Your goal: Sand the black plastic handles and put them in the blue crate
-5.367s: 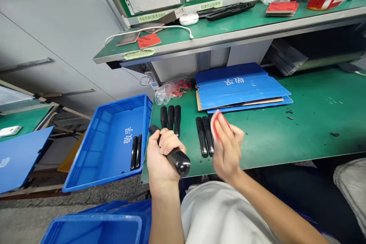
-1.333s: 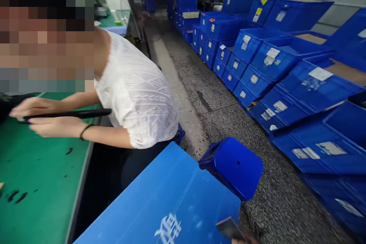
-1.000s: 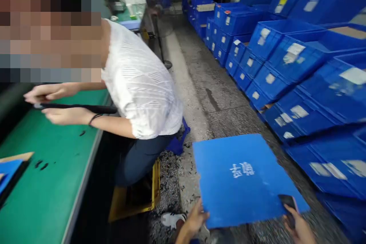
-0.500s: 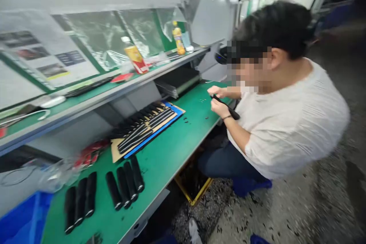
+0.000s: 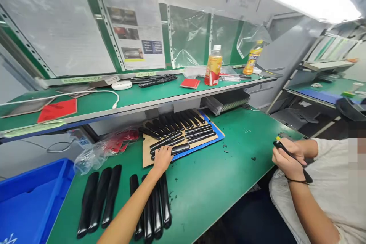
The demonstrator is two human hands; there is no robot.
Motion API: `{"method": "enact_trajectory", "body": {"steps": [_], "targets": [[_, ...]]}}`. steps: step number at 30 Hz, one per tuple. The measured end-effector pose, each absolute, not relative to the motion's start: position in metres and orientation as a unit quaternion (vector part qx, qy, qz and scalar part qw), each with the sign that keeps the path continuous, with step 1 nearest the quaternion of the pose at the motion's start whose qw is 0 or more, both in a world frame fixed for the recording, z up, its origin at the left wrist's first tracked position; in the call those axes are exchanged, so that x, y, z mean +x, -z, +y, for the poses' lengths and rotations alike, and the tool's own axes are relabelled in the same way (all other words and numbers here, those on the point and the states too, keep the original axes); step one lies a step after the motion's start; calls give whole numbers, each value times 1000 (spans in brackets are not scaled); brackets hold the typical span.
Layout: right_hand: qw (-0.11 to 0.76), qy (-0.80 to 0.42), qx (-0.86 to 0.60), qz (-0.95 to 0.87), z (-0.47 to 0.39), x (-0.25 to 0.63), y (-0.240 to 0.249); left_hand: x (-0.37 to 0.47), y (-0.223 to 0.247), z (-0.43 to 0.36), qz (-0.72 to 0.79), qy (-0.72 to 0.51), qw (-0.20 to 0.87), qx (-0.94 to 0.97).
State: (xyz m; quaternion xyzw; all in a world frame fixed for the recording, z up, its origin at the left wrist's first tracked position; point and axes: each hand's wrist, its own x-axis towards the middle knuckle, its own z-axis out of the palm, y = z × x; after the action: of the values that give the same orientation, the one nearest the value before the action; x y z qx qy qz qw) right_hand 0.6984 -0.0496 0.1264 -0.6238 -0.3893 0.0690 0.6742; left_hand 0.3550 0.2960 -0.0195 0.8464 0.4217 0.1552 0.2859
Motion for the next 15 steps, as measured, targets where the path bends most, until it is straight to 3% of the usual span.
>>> {"method": "enact_trajectory", "body": {"steps": [5,10,12,15], "targets": [[622,-14,-577,-529,-12,714,-139,350,12,305,365,-138,339,856],[558,20,-521,-645,7,685,-132,317,-12,204,371,-179,462,785],[521,16,-495,-695,21,656,-119,311,-19,151,417,-248,672,559],[441,-8,-451,-776,43,595,-91,313,-35,96,453,-323,780,287]]}}
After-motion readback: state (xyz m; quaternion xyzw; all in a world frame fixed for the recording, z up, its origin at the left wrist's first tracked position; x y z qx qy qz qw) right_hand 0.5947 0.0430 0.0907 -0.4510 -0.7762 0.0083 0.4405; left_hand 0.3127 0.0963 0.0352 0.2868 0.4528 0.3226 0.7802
